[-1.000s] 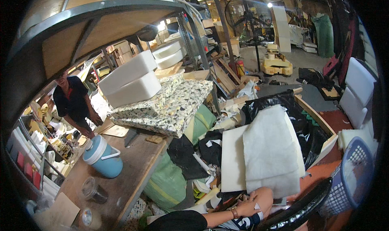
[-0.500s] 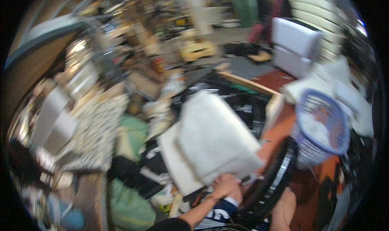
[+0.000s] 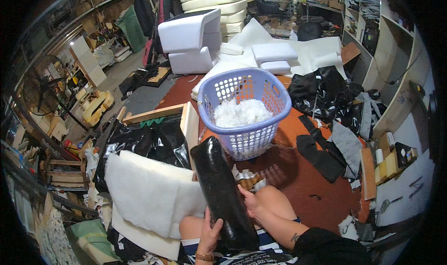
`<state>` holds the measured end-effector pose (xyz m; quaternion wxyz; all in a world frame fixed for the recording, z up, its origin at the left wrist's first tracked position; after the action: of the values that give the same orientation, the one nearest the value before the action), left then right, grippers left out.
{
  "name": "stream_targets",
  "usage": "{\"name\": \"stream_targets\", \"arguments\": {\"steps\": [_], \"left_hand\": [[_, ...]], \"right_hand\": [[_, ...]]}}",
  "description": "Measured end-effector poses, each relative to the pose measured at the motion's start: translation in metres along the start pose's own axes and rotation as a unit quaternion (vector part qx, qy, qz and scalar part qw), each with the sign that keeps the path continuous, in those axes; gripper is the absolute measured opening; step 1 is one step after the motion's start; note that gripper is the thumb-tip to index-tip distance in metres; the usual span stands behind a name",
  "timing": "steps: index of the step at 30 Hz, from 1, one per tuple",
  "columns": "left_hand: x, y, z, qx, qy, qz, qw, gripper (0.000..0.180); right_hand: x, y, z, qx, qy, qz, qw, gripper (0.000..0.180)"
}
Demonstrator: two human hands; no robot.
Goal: The person sits on the floor and assembles a long black furniture component. They use a yellow power tool to fasten parts together, then insert white foam padding into the assembly. The person repeatedly handles and adjusts the component while working.
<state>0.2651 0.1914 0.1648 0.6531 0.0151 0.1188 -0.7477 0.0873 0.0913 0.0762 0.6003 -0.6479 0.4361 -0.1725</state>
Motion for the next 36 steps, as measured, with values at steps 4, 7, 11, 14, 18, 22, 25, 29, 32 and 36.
{"name": "stream_targets", "arguments": {"steps": [4,7,11,14,18,22,25,29,32,36], "left_hand": [[0.006,0.007,0.000,-0.009,-0.025,0.053,0.998,0.071],[0.008,-0.004,0.020,-0.087,0.022,0.081,0.993,0.063],[0.006,-0.004,0.034,-0.027,0.145,0.175,0.974,0.061],[0.004,-0.001,0.033,0.280,-0.065,0.224,0.931,0.064],[-0.019,-0.062,0.056,0.564,-0.174,0.081,0.803,0.071],[-0.036,-0.106,0.013,0.696,-0.168,-0.047,0.696,0.072],[-0.031,-0.090,0.003,0.705,-0.132,0.013,0.697,0.062],[-0.029,-0.071,0.005,0.617,-0.194,0.050,0.761,0.042],[-0.020,-0.074,0.026,0.615,-0.150,0.017,0.774,0.044],[-0.024,-0.042,0.021,0.620,-0.116,0.143,0.763,0.047]], "right_hand": [[-0.004,-0.008,0.008,-0.001,-0.018,-0.059,0.998,0.059],[0.009,0.007,0.008,0.035,-0.026,-0.092,0.995,0.060],[0.002,0.000,0.008,0.053,-0.072,-0.121,0.989,0.060],[-0.003,-0.012,0.008,0.073,-0.093,-0.149,0.982,0.062],[-0.006,-0.019,0.011,0.001,-0.043,-0.091,0.995,0.059],[0.015,0.023,0.007,-0.149,0.069,0.054,0.985,0.050],[-0.019,-0.074,0.018,-0.039,-0.084,-0.033,0.995,0.044],[-0.008,-0.049,0.038,-0.110,-0.184,-0.067,0.974,0.048],[-0.012,-0.045,0.052,-0.139,-0.245,-0.070,0.957,0.050],[-0.014,-0.031,0.087,-0.194,-0.311,-0.052,0.929,0.054]]}}
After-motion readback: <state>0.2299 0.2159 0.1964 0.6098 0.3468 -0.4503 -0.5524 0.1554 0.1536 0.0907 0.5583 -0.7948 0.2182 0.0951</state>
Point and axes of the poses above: each hand's wrist, its own x-axis towards the middle knuckle, its own y-axis out of the back of the hand, z = x × y, the point moved 2 cm from there along x, towards the middle knuckle, and after that the axes turned 1 degree about -z, right-handed, at the moved point
